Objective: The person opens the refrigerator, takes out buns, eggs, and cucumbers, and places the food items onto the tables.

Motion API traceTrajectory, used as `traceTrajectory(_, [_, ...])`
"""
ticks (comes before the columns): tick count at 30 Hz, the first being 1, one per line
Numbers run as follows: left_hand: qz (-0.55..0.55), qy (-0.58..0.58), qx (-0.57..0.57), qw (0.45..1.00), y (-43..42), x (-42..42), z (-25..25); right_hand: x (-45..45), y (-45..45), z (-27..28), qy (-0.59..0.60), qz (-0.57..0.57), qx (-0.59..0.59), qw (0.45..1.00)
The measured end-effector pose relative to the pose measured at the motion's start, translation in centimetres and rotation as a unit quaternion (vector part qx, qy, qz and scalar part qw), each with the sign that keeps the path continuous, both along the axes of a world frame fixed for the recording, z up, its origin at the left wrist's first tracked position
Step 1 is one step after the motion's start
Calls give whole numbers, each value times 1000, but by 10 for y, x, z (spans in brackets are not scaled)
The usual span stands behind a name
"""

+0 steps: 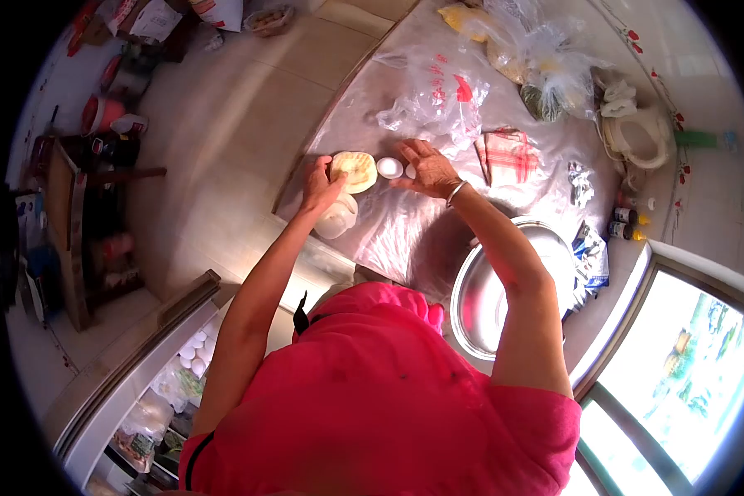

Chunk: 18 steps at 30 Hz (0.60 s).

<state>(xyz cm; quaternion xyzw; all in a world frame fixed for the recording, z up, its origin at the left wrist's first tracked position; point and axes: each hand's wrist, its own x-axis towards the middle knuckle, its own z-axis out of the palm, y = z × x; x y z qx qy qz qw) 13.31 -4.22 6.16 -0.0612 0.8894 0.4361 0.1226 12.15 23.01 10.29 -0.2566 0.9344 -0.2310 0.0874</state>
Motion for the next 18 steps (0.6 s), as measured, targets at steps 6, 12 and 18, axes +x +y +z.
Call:
traceTrajectory(6, [21,5,39,999,-14,14,8,-1,-2,30,47,-24,-46,998])
traceTrajectory(12, [75,157,91,981,-56,72,23,19,-72,77,37,57,-100,993])
traceTrajectory(18, [183,152,148,960,-135,184,60,90,-215,75,-90,313,-147,934])
